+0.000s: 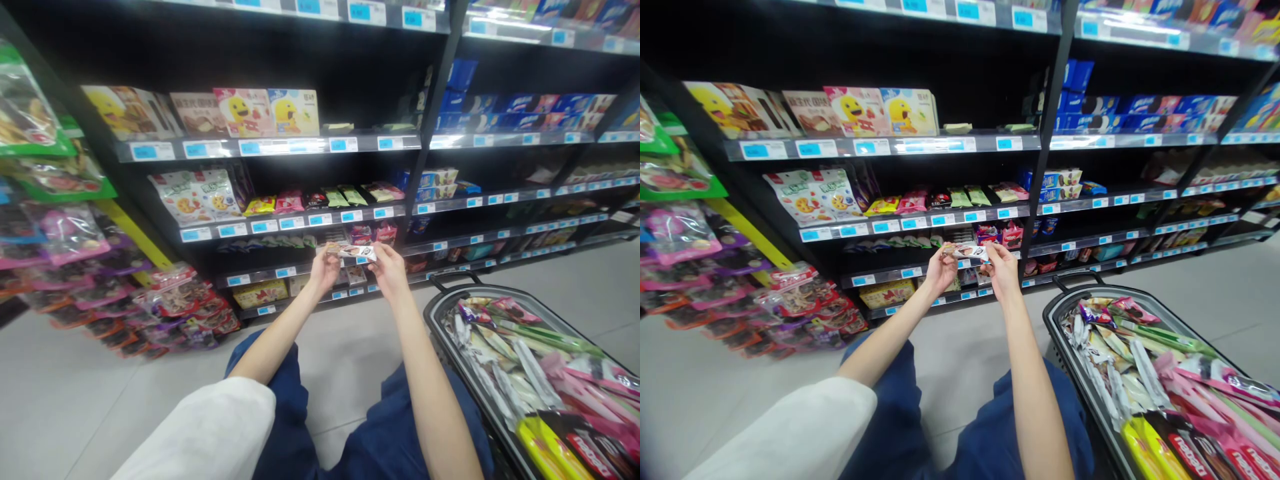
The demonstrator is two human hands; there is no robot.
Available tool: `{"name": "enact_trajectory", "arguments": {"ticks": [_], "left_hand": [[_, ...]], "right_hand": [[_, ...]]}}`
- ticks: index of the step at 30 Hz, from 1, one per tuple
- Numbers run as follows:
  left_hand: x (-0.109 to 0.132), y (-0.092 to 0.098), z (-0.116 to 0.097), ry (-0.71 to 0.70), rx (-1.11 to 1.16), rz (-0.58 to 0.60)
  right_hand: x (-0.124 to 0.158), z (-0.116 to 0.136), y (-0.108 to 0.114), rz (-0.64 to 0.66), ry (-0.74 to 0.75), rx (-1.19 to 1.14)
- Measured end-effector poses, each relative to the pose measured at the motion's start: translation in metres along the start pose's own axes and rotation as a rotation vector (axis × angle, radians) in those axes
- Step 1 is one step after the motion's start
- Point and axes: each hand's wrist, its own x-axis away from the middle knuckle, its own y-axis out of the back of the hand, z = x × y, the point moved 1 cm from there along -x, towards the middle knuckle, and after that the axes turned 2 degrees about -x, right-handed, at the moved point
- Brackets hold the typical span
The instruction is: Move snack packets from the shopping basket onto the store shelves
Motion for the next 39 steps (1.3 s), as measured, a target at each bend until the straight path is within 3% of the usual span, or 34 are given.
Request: {"name": "enact_trajectory", "arguments": {"ticks": [9,16,22,29,35,39], "left_hand": [[0.007,-0.003,0.002,0.125,-0.062,0.019],[0.0,0.001,0.007,0.15,-0.164,-0.1],[-0.003,0.003,0.014,0.042,-0.221,-0.179],[-0.005,0.005,0.013,0.026,-0.207,-0.262],[-0.005,0.008,0.015,0.06,-0.205,-0.214],[-0.004,0.011,0.017,0.074,-0.409,-0.117]], "right_hand": [[-0.003,0.003,0.003,-0.187,0.026,-0.051],[-0.004,-0.001,0.006,-0.29,0.066,0.025],[-0.007,-0.009,0.009,-0.36,0.119,0.086],[-0.004,-0.007,0.001,-0.26,0.154,0.091],[-0.001,-0.005,-0.004,-0.291,0.269,0.166],[-0.004,-0.003,0.001,-0.338,0.276,0.172]]}}
